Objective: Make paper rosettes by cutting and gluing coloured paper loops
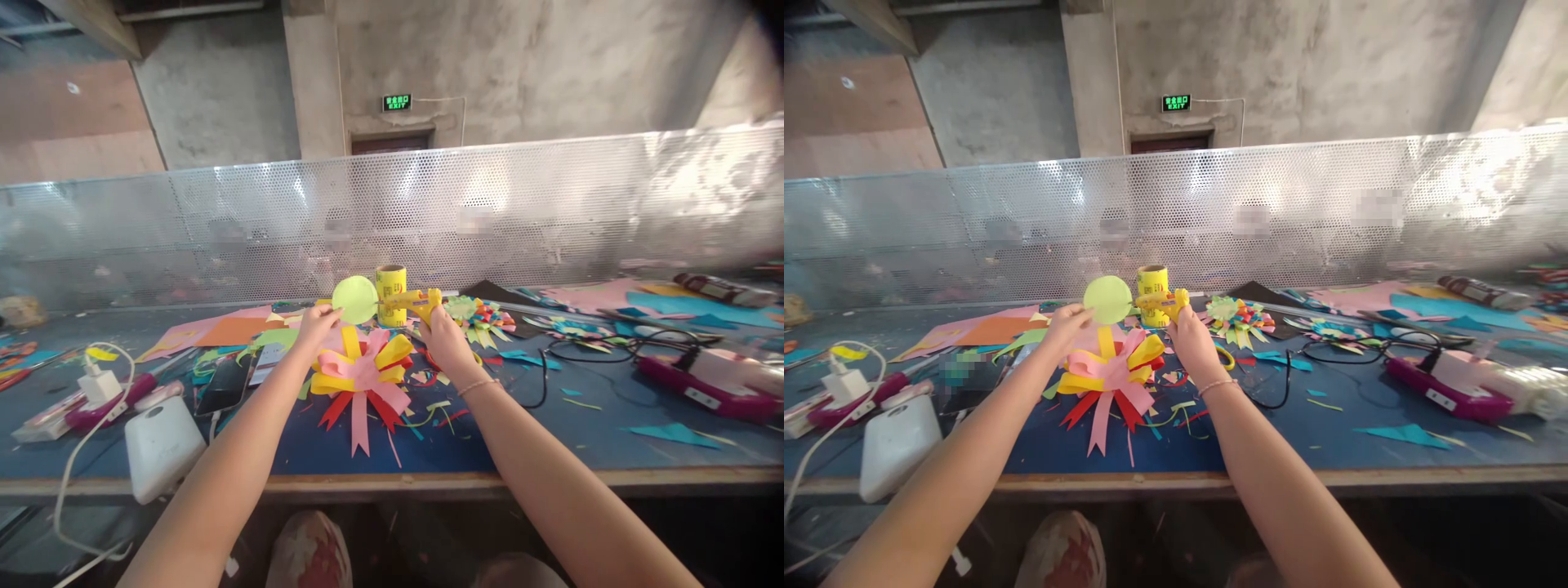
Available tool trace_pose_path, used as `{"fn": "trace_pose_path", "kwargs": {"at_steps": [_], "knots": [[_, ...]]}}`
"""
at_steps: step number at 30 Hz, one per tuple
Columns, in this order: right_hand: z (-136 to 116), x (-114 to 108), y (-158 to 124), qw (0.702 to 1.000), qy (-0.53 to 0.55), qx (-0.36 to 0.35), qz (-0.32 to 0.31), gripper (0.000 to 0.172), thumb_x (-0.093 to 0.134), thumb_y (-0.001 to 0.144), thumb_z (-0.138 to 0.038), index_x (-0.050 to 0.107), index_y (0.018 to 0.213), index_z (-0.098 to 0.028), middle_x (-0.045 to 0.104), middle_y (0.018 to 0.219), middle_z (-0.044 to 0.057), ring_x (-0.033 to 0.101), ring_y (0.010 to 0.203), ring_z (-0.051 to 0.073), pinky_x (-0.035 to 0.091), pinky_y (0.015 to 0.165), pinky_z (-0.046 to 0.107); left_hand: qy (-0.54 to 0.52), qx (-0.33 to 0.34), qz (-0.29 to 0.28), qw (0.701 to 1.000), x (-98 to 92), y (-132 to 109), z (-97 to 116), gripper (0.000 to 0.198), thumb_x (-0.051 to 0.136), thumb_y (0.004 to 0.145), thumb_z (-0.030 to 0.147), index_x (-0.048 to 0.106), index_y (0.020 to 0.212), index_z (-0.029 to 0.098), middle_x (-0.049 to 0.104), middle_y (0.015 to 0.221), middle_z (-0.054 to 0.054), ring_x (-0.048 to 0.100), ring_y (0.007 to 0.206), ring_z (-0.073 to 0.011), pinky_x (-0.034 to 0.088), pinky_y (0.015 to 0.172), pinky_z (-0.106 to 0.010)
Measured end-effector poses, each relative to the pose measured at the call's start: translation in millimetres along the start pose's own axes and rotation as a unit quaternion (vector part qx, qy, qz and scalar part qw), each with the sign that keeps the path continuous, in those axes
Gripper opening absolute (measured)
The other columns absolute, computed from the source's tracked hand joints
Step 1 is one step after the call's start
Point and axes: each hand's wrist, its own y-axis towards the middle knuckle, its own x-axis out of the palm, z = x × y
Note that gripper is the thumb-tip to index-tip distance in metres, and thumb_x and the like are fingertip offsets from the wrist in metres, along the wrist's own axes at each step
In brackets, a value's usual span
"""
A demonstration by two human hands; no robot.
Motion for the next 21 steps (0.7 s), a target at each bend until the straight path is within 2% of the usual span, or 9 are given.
{"fn": "trace_pose_path", "kwargs": {"at_steps": [6,14,18,21], "knots": [[-6,4,-1,0.998,-0.056,0.014,0.001,0.022,0.045,0.080,-0.036,0.045,0.088,-0.016,0.057,0.073,0.009,0.057,0.068,0.022,0.039,0.055,0.031,0.005,0.010,0.000,1.000,-0.6,0,-2,0.031,0.060,0.066,0.034,0.041,0.048,0.017,0.038,0.046,0.006,0.035,0.047,-0.0070,0.027,0.050,-0.022],[-14,-4,-2,0.999,-0.016,0.009,-0.038,0.010,0.039,0.085,-0.027,0.043,0.083,-0.019,0.058,0.076,0.009,0.058,0.070,0.022,0.039,0.057,0.031,-0.013,-0.006,-0.010,1.000,1.9,1,0,0.026,0.060,0.063,0.032,0.042,0.050,0.017,0.037,0.046,0.006,0.035,0.047,-0.0071,0.026,0.049,-0.022],[-14,-3,-2,1.000,-0.010,0.002,-0.024,0.011,0.038,0.085,-0.027,0.043,0.086,-0.018,0.059,0.078,0.010,0.057,0.073,0.022,0.041,0.060,0.032,-0.003,-0.011,-0.020,1.000,2.7,4,-5,0.021,0.056,0.063,0.028,0.044,0.051,0.017,0.039,0.047,0.006,0.036,0.047,-0.0074,0.026,0.049,-0.022],[-15,-4,-1,0.999,-0.029,0.025,-0.013,0.019,0.043,0.082,-0.034,0.046,0.088,-0.016,0.060,0.079,0.010,0.058,0.076,0.023,0.042,0.061,0.032,0.020,0.001,-0.019,1.000,1.1,6,-9,0.022,0.055,0.063,0.027,0.041,0.049,0.017,0.038,0.046,0.006,0.036,0.048,-0.0077,0.026,0.049,-0.022]]}}
